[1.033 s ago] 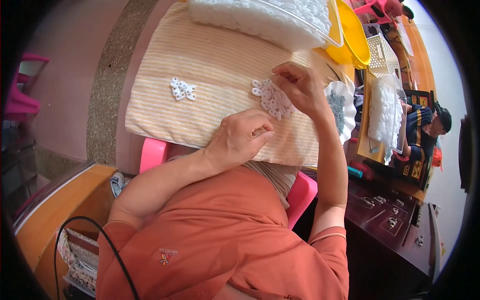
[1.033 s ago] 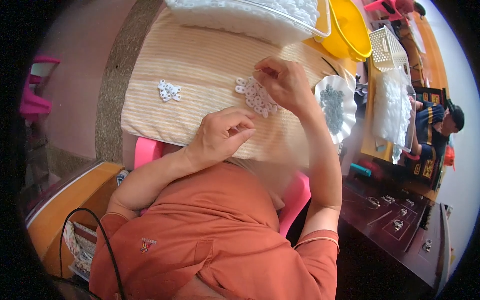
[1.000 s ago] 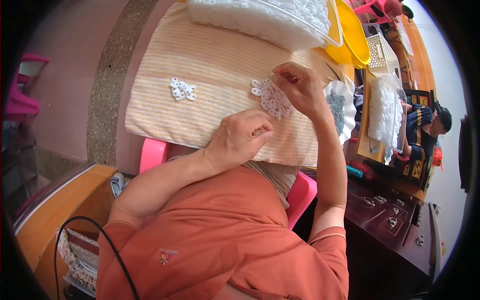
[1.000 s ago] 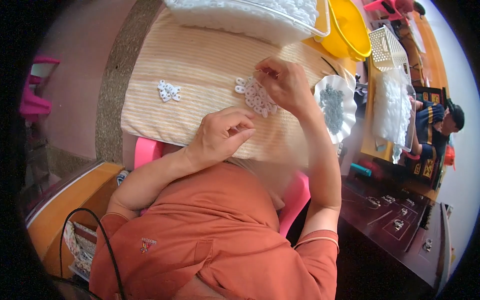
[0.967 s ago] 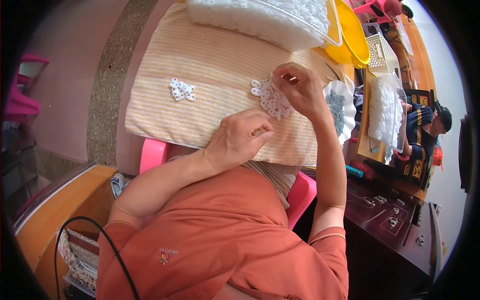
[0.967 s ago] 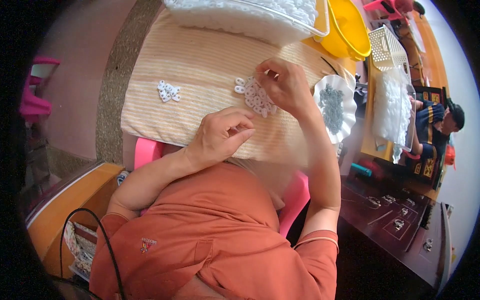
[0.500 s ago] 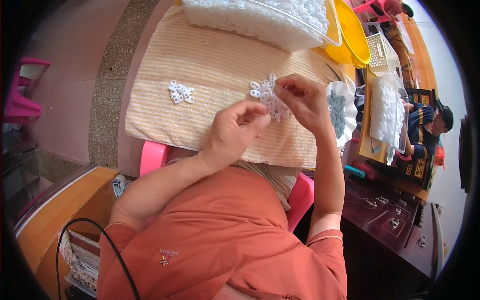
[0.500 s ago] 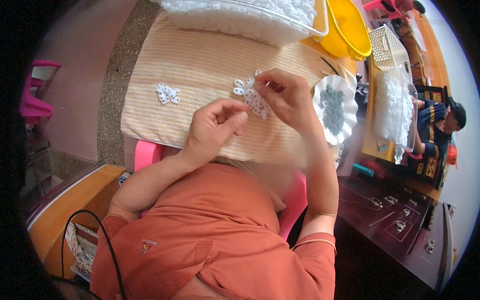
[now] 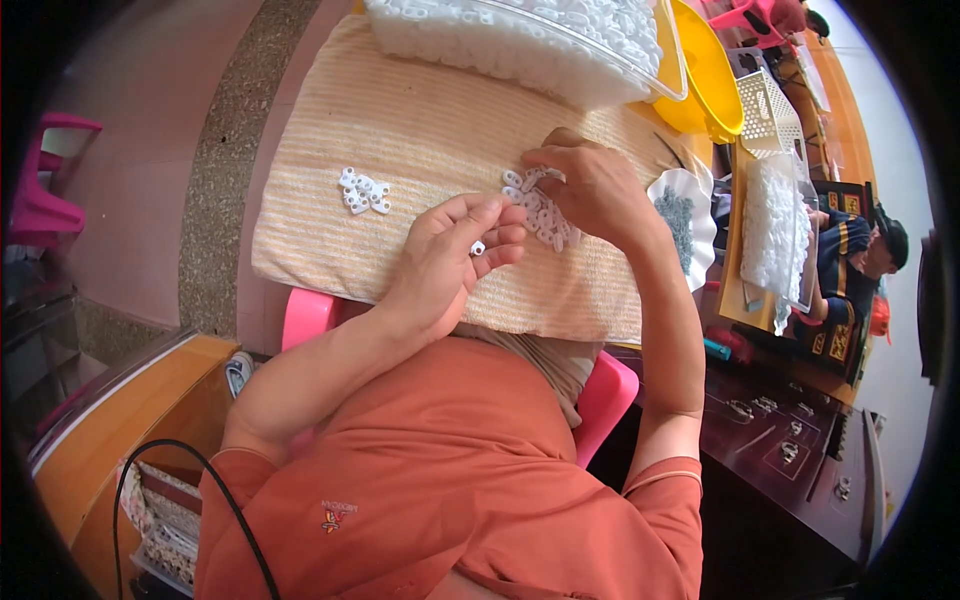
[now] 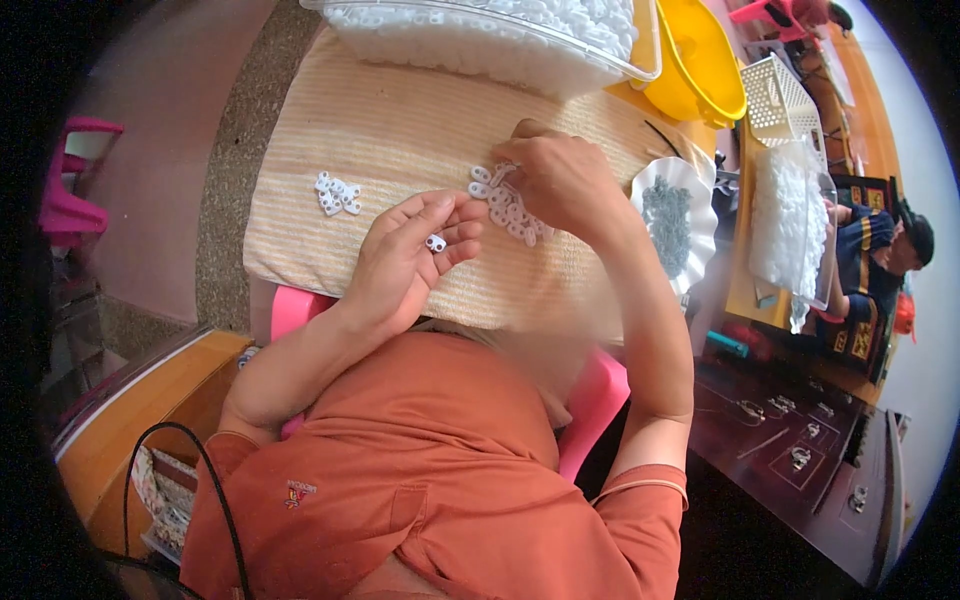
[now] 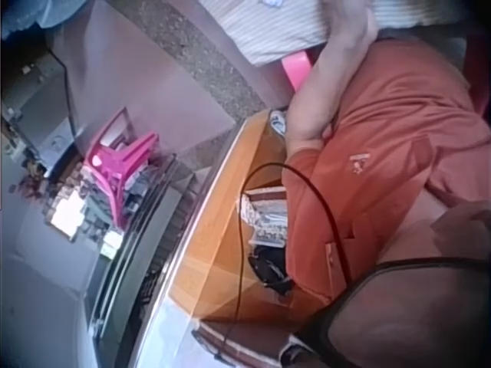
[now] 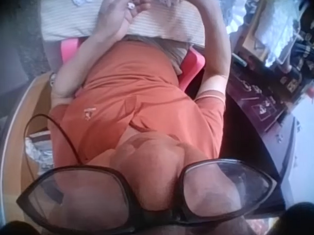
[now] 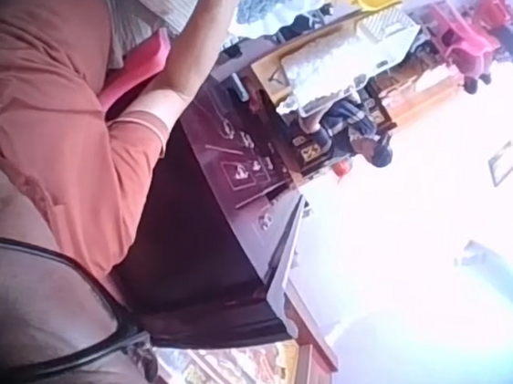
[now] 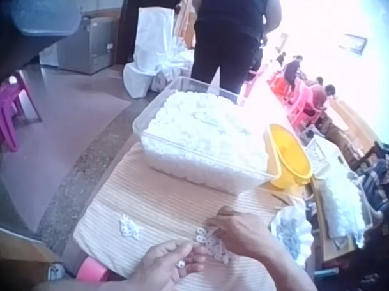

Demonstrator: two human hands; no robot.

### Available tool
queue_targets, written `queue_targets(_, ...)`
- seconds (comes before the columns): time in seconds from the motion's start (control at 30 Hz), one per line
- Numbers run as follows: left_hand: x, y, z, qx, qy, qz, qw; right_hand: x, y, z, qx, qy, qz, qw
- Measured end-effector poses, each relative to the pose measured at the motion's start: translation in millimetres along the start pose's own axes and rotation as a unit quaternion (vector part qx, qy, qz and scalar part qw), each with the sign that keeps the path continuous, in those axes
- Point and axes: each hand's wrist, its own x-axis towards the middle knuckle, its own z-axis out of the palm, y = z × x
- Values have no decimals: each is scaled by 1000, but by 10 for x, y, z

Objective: Assembling and organizing small white plastic components on a workspace table.

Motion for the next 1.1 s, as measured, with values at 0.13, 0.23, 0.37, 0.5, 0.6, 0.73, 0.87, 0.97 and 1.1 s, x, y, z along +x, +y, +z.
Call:
queue_targets(0.13,24,19,8,34,0,31,999,58,-27,-2,-41,-20,-5,999)
queue_targets(0.23,60,37,-9,37,16,27,999,71,-4,3,-38,-17,-24,999)
queue_targets(0.37,94,26,-45,53,22,30,998,62,42,51,-52,-26,-18,998)
queue_targets(0.5,86,33,-26,62,24,26,997,-6,137,101,38,30,-16,999)
queue_targets(0.6,89,38,-29,59,16,25,998,-81,175,82,146,96,6,985)
queue_targets(0.73,80,48,-40,56,8,27,998,-139,56,-22,192,126,24,973)
queue_targets(0.87,64,77,39,1,2,-4,1000,-175,-161,-3,243,96,-30,965)
queue_targets(0.97,64,52,24,-40,-6,-22,999,-180,-198,75,219,92,-99,966)
queue_targets(1.1,67,53,-38,-43,0,-43,998,-172,-84,42,249,112,-11,962)
